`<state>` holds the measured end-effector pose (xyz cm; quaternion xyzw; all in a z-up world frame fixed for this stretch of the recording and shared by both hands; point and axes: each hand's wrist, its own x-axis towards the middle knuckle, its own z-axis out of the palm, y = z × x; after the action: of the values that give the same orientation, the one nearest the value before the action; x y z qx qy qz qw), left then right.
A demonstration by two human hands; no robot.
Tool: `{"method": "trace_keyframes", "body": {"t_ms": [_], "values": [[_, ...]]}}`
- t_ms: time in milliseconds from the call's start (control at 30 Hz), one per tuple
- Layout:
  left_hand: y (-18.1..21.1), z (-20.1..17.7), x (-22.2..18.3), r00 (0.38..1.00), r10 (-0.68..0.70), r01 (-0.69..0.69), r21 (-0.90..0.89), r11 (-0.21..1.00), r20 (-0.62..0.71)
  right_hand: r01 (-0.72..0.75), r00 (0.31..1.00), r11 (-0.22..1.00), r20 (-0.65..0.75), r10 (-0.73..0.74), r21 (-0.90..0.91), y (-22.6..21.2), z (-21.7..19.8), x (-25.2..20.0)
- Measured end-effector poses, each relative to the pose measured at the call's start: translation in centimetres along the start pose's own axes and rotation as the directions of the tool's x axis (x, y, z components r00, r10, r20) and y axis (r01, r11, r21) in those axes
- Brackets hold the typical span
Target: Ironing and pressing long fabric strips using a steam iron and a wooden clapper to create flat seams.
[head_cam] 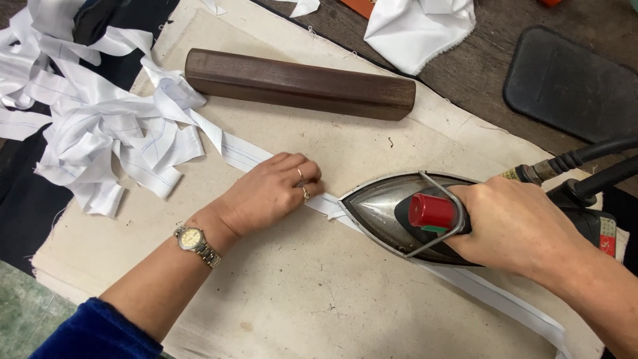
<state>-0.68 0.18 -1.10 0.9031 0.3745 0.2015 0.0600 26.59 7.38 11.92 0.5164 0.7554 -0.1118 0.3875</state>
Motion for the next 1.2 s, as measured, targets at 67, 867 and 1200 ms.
{"method": "trace_keyframes", "body": {"t_ms": [67,867,1200], "values": [[0.1,-0.1,-0.1,1.0,0.021,-0.021,0.032,0.999,-0.013,-0.004,1.0,1.0,0.002,0.004,0.001,0.0,-0.1,-0.1],[0.5,0.4,-0.9,0.992,0.083,-0.071,0.131,0.989,-0.094,0.001,1.0,1.0,0.003,-0.001,-0.003,-1.4,-1.0,0.1],[0.0,-0.4,-1.4,0.998,0.049,-0.044,0.118,0.992,-0.04,-0.008,1.0,1.0,-0.005,0.008,-0.012,-1.4,-0.9,0.3]]}}
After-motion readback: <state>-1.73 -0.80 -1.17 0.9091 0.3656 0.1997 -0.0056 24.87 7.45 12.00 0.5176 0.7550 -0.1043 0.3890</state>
